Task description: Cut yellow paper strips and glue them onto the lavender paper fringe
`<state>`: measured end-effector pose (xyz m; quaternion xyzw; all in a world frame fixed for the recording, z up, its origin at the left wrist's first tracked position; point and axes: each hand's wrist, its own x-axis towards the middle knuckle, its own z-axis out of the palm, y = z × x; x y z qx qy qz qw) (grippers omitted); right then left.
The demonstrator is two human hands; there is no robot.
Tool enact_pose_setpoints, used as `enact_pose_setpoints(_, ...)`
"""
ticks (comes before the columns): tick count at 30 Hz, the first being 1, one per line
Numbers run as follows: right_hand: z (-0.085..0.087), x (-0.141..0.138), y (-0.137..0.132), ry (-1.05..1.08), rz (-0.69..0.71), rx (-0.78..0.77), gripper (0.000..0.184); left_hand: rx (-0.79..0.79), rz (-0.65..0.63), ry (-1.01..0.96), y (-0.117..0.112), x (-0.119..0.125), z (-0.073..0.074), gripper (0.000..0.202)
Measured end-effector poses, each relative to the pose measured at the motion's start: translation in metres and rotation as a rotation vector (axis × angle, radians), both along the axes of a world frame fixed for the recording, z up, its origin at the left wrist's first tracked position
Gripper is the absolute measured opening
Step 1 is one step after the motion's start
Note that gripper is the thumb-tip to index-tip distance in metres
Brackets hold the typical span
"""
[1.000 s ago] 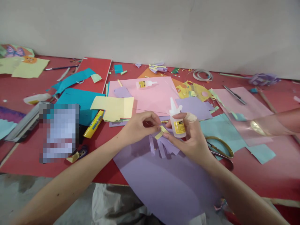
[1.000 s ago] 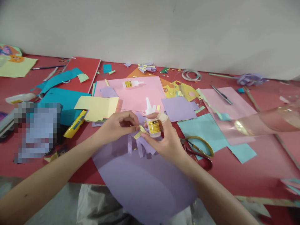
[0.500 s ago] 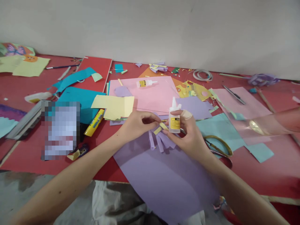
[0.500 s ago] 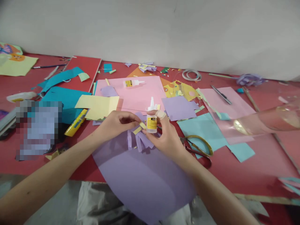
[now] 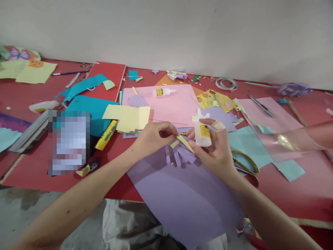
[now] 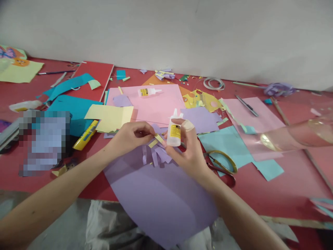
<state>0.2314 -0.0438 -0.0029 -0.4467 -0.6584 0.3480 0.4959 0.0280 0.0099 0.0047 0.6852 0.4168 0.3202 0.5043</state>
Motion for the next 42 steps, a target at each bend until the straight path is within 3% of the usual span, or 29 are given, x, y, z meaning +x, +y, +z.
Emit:
enact_pose_setpoints(4, 0.002, 0.000, 0.001, 0.005, -0.086, 0.084, 0.045, 0.021, 0.051, -0.024, 0.002, -0.001, -0.003, 0.011)
enact_pose_setpoints(10, -0.007, 0.007, 0.003, -0.148, -0.300, 0.056, 0.050, 0.050, 0.165, -0.016, 0.004, -0.003, -0.004, 0.006)
enact_pose_setpoints(18, 0.004, -0.002, 0.001, 0.024, -0.201, 0.126, 0.045, 0.055, 0.156, -0.015, 0.004, -0.003, -0.006, 0.004)
enact_pose_setpoints(25, 0.009, 0.000, 0.003, 0.167, -0.230, 0.098, 0.046, -0.008, 0.032, -0.017, 0.000, 0.000, -0.005, 0.012)
enact_pose_setpoints(32, 0.005, 0.003, 0.005, 0.278, -0.092, 0.036, 0.031, -0.317, -0.109, -0.093, 0.002, 0.000, -0.004, 0.016)
enact_pose_setpoints(36, 0.006, 0.005, 0.007, 0.347, -0.302, 0.182, 0.030, -0.457, -0.040, -0.157, 0.004, 0.000, -0.001, 0.017)
enact_pose_setpoints(39, 0.007, 0.010, 0.009, 0.376, -0.439, 0.177, 0.036, -0.482, 0.048, -0.192, 0.006, 0.000, 0.000, 0.016)
enact_pose_setpoints(42, 0.005, 0.012, 0.004, 0.264, -0.455, 0.130, 0.038, -0.460, 0.086, -0.223, 0.008, -0.001, 0.000, 0.017)
